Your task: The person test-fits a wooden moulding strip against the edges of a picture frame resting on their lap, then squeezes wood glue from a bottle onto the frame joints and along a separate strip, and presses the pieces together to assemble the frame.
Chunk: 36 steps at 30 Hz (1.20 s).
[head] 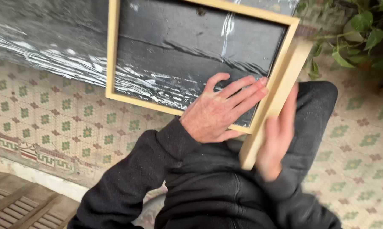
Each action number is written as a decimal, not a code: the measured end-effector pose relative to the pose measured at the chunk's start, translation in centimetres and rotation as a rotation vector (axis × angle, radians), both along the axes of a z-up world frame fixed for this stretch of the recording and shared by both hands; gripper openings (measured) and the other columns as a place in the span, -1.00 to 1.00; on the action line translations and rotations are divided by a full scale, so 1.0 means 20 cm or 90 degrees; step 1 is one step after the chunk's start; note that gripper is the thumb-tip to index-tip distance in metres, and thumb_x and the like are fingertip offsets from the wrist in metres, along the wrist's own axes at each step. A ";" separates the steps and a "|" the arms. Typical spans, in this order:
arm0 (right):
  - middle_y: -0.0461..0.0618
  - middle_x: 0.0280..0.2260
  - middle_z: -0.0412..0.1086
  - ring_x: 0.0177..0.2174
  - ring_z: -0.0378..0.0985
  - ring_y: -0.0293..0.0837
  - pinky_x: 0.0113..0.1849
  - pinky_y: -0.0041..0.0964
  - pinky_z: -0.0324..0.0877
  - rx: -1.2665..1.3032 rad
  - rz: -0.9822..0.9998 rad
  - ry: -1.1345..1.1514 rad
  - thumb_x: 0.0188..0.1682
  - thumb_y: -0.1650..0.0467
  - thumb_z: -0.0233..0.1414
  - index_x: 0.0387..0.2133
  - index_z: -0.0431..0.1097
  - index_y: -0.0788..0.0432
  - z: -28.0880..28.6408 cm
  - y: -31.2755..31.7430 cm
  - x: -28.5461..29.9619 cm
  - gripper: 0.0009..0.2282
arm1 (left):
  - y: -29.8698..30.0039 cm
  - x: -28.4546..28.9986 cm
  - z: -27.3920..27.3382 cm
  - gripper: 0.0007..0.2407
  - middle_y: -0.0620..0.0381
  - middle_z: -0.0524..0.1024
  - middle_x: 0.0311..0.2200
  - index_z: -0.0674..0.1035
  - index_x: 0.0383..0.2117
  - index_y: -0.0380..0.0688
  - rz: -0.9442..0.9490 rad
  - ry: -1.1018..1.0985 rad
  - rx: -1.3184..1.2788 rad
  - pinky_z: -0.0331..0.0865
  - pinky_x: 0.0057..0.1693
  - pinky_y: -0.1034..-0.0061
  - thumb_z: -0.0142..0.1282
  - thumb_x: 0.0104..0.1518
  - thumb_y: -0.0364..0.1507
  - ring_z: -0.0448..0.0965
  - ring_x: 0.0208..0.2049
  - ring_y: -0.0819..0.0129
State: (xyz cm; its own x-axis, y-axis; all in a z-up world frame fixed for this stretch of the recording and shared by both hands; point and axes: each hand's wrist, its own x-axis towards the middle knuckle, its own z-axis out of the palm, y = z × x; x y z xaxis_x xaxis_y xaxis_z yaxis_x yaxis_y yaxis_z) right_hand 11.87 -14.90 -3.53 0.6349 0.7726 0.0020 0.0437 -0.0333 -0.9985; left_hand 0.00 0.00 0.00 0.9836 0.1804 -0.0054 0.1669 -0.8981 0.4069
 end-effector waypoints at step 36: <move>0.21 0.46 -0.09 0.41 0.05 -0.04 0.37 -0.28 0.04 -0.101 0.023 -0.201 0.32 0.54 -0.17 0.48 -0.12 0.33 0.19 0.17 0.07 -0.52 | 0.00 -0.01 0.00 -0.13 0.01 0.11 0.43 0.21 0.38 -0.27 0.007 -0.034 0.009 0.03 0.40 0.02 0.28 0.00 0.04 0.09 0.44 0.24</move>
